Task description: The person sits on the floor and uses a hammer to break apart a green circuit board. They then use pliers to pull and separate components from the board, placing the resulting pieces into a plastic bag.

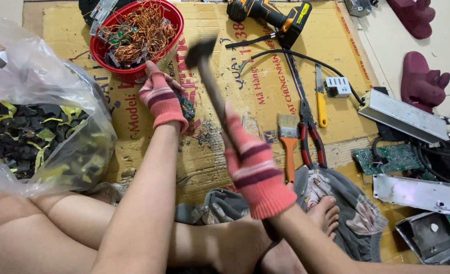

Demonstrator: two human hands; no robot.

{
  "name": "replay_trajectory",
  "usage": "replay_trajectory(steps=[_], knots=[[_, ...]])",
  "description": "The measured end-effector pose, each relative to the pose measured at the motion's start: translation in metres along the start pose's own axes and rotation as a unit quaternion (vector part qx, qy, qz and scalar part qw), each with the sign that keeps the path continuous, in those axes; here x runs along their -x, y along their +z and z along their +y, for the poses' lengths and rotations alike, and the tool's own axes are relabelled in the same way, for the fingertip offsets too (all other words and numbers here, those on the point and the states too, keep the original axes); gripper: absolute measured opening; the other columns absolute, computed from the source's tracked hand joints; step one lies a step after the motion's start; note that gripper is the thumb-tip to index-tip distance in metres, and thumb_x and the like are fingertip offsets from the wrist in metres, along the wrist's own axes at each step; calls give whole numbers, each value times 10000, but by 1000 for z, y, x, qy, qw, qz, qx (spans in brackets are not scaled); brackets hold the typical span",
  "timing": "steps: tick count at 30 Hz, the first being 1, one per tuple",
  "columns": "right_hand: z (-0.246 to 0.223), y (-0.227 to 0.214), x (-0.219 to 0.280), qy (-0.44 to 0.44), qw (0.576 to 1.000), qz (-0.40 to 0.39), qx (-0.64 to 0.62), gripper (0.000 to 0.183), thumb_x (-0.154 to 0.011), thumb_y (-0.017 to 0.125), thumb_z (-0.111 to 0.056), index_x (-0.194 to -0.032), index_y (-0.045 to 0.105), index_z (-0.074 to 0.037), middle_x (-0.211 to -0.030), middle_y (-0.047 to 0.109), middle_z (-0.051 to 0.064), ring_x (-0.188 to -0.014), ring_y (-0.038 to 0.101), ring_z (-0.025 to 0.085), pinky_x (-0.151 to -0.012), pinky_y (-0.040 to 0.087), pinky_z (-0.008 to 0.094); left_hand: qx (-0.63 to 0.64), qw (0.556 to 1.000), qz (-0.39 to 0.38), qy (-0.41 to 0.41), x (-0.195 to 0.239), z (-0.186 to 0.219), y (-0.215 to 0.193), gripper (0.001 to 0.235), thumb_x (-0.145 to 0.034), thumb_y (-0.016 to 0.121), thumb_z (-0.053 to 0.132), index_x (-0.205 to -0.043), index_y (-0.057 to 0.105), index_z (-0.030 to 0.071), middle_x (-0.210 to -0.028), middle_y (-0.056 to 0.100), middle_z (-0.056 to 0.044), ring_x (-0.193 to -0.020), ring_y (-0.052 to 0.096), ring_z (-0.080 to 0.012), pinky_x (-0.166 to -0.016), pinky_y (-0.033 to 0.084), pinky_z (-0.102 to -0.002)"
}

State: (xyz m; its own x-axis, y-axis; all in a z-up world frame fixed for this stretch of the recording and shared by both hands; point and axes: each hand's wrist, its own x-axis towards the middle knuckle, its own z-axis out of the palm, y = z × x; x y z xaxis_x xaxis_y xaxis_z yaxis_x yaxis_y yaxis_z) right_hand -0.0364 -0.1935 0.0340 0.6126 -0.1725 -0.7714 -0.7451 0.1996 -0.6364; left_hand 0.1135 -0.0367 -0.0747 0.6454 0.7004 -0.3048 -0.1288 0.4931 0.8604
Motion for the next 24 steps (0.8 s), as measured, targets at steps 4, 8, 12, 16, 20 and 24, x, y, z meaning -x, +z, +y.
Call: replay_trajectory(steps=[4, 8, 12, 16, 20, 24], knots=[[10, 0, -6, 58, 991, 12, -117, 456, -931, 752, -287, -1259, 586, -17, -910, 692, 153, -739, 667, 186, -723, 648, 278, 4, 1000, 4, 17, -8, -9, -5, 545, -933, 582, 477, -562, 552, 79, -407, 544, -123, -350, 580, -198, -369, 504, -291], [-6, 1, 1, 50, 993, 34, -99, 446, -919, 765, -297, -1252, 624, -35, -974, 706, 173, -770, 695, 180, -749, 653, 297, 11, 1000, -1, 16, -8, -9, -2, 533, -946, 569, 437, -556, 540, 74, -399, 534, -123, -333, 563, -201, -354, 485, -302], [2, -7, -5, 16, 995, 17, 98, 471, -908, 737, -336, -1309, 555, -170, -1070, 683, 174, -901, 671, 213, -875, 580, 309, 7, 999, -11, 36, -13, -14, -6, 484, -974, 558, 341, -571, 544, 74, -404, 535, -139, -336, 581, -234, -357, 475, -308], [3, -10, -9, -60, 873, 4, 485, 620, -883, 676, -426, -1439, 405, -475, -1285, 633, 175, -1196, 618, 285, -1159, 415, 333, -15, 999, -11, 46, -27, -25, -6, 516, -1015, 504, 372, -568, 557, 118, -408, 544, -115, -356, 591, -216, -372, 482, -274], [-14, -8, 10, 59, 995, 75, 14, 482, -895, 780, -302, -1334, 637, -164, -1177, 730, 206, -1087, 708, 235, -1099, 522, 372, -48, 997, -37, 54, -21, -22, -9, 421, -968, 533, 208, -562, 550, 98, -407, 534, -144, -348, 602, -249, -347, 492, -330], [-29, -8, 22, 13, 996, 64, 54, 498, -906, 751, -280, -1367, 603, -166, -1160, 736, 202, -1053, 717, 236, -1097, 523, 378, -3, 998, -38, 54, -13, -18, -9, 480, -1005, 491, 264, -558, 519, 92, -408, 518, -140, -339, 577, -241, -356, 488, -318]])
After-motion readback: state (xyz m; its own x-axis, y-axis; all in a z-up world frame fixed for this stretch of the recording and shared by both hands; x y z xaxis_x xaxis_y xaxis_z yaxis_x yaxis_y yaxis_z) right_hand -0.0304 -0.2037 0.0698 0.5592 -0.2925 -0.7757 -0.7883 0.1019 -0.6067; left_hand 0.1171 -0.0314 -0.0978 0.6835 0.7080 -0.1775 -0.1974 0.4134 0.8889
